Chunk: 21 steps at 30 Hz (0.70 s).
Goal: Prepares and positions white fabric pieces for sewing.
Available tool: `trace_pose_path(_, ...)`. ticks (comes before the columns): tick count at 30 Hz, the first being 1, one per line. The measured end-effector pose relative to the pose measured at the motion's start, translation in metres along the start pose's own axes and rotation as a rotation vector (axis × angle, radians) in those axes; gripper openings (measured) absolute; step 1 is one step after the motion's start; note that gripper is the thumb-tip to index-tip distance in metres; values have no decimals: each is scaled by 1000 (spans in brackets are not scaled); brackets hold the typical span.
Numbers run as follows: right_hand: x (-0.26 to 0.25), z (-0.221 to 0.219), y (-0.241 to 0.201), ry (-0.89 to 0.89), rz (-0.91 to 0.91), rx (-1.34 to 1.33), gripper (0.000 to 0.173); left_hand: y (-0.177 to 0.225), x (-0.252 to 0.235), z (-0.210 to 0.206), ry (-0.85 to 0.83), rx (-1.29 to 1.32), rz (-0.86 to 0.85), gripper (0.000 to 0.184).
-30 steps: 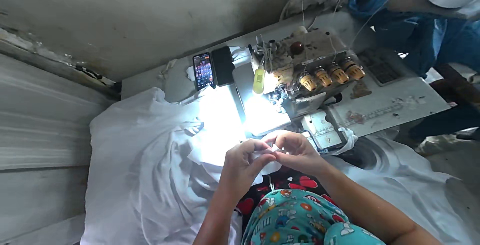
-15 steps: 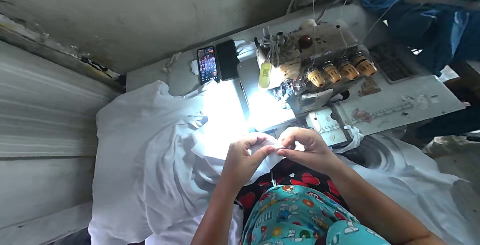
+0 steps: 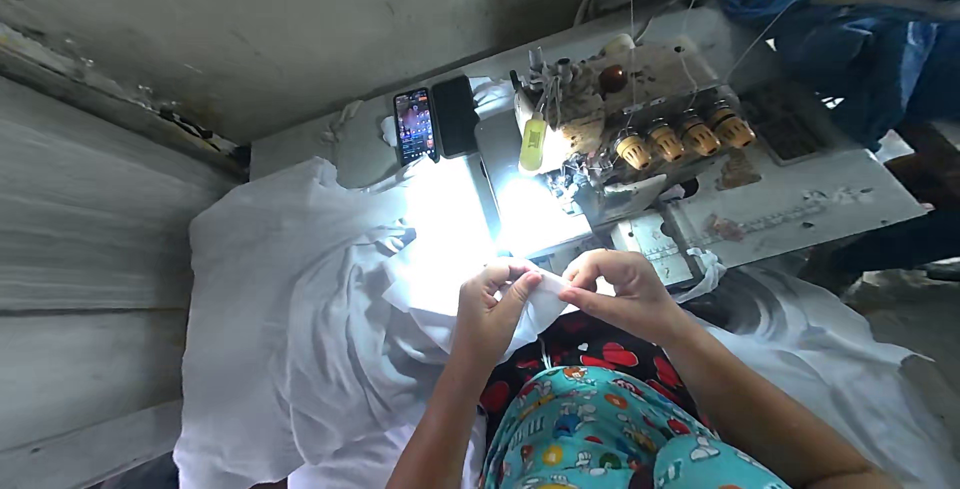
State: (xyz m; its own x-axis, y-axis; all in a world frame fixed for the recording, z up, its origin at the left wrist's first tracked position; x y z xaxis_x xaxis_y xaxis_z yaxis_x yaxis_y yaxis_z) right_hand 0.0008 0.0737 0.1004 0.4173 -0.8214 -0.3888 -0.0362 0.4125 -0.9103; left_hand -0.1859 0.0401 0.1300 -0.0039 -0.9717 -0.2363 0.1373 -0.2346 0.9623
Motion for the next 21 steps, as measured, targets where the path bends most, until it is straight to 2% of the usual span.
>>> trace_pose_path(4, -1, -7, -2, 56, -34, -55, 9, 4, 10, 0, 115, -233, -59, 21)
trace_pose_path(8, -3, -17, -14, 46, 44, -28, 13, 18, 11, 0, 86, -52, -22, 16)
trace_pose_path(11, -10, -15, -21, 65, 85, -75, 10, 25, -1, -4, 135, -183, -265, 18)
trace_pose_path(14, -14, -5, -12, 162, -44, -144, 7, 16, -28, -19, 155, -454, -514, 20)
trace_pose_path(18, -8, 13, 23, 345, -314, -94, 16, -32, -58, -45, 24, -505, -429, 16)
trace_pose_path(21, 3, 21, 36, 385, -377, -60, 17, -51, -59, -58, 73, -446, -384, 11)
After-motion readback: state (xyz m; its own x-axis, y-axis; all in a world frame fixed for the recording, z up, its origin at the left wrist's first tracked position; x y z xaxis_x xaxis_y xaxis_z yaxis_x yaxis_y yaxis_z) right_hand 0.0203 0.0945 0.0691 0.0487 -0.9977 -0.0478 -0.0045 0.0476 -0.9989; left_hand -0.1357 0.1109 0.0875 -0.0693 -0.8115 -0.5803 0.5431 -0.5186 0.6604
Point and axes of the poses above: each hand's wrist, its own x-axis away from the middle knuckle, its own z-axis out of the back of the hand, y = z × x, the point moved 3 cm from there along -x, towards the middle knuckle, and after that the axes turned 9 degrees about x, right-handed, at the moved point
